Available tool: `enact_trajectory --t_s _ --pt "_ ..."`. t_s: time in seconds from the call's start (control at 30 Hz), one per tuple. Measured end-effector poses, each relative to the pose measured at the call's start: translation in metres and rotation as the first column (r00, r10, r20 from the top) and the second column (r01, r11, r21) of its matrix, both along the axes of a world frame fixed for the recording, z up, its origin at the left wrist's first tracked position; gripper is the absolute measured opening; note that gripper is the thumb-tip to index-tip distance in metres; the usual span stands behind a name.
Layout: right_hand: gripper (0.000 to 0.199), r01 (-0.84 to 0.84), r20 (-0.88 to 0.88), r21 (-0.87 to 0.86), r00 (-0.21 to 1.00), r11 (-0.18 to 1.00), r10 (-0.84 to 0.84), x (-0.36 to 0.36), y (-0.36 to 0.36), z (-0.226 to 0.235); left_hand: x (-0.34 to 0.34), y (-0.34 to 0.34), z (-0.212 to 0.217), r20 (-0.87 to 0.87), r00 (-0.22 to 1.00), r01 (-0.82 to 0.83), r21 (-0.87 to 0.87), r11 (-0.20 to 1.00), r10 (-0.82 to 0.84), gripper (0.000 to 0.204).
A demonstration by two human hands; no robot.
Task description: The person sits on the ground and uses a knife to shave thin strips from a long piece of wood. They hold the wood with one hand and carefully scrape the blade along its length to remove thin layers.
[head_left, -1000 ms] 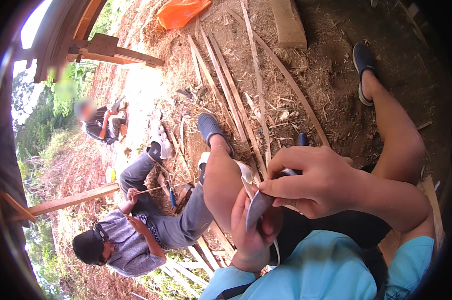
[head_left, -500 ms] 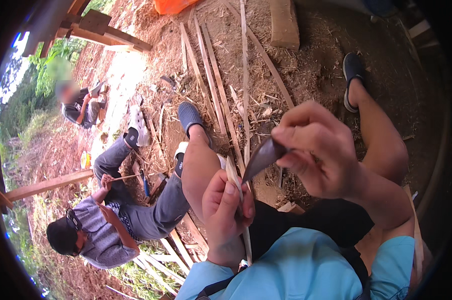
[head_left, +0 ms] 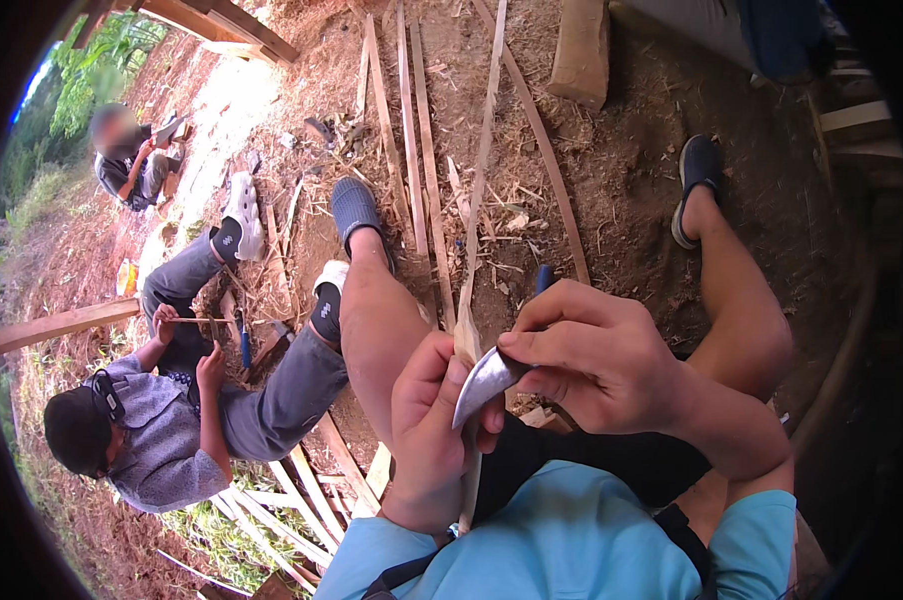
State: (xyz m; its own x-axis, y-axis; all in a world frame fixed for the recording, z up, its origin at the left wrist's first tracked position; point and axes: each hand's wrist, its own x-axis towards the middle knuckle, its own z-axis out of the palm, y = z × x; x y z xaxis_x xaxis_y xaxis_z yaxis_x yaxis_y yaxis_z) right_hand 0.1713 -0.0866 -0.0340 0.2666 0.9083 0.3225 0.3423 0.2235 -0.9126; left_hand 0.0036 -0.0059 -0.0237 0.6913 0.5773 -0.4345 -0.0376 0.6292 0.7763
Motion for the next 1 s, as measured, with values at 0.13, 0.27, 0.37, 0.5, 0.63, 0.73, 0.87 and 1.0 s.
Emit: enact_trajectory --t_s 0.13,0.27,0.37,0.5,0.63,0.73,0.87,1.0 --pt "0.028 0.099 0.199 0.111 0.973 0.989 -0.120 -0.001 0.004 -0.012 -0.002 -0.003 -0.003 0.058 0.998 0.015 0.019 1.000 -0.016 0.024" --pt "0.030 0.187 0.297 0.206 0.923 0.961 -0.243 -0.009 0.009 -0.021 -0.001 -0.001 -0.003 0.093 0.996 0.005 0.032 0.999 -0.008 0.023" --pt "0.029 0.219 0.288 0.189 0.919 0.957 -0.268 -0.014 0.012 -0.020 0.001 0.003 0.002 0.071 0.997 -0.007 0.034 0.999 0.004 0.022" --pt "0.027 0.114 0.258 0.130 0.955 0.985 -0.145 -0.008 0.012 -0.011 -0.001 0.009 0.003 0.094 0.995 0.019 -0.033 0.999 -0.015 0.020" --pt "0.026 -0.031 0.208 0.055 0.978 0.998 0.018 -0.006 0.008 -0.007 -0.003 0.008 0.008 0.018 0.999 0.031 -0.016 0.999 -0.030 0.021" --pt "0.026 -0.072 0.203 0.007 0.977 0.997 0.069 -0.007 0.005 -0.003 -0.007 0.012 0.013 0.038 0.999 0.029 -0.021 0.999 -0.028 0.022" --pt "0.027 -0.040 0.240 0.038 0.970 0.998 0.030 -0.005 0.008 -0.006 -0.003 0.013 0.011 0.034 0.999 -0.008 -0.040 0.999 0.010 0.024" --pt "0.026 -0.011 0.243 0.061 0.970 0.998 -0.005 -0.006 0.009 -0.009 -0.008 0.017 0.007 0.065 0.997 0.052 -0.091 0.995 -0.046 0.025"
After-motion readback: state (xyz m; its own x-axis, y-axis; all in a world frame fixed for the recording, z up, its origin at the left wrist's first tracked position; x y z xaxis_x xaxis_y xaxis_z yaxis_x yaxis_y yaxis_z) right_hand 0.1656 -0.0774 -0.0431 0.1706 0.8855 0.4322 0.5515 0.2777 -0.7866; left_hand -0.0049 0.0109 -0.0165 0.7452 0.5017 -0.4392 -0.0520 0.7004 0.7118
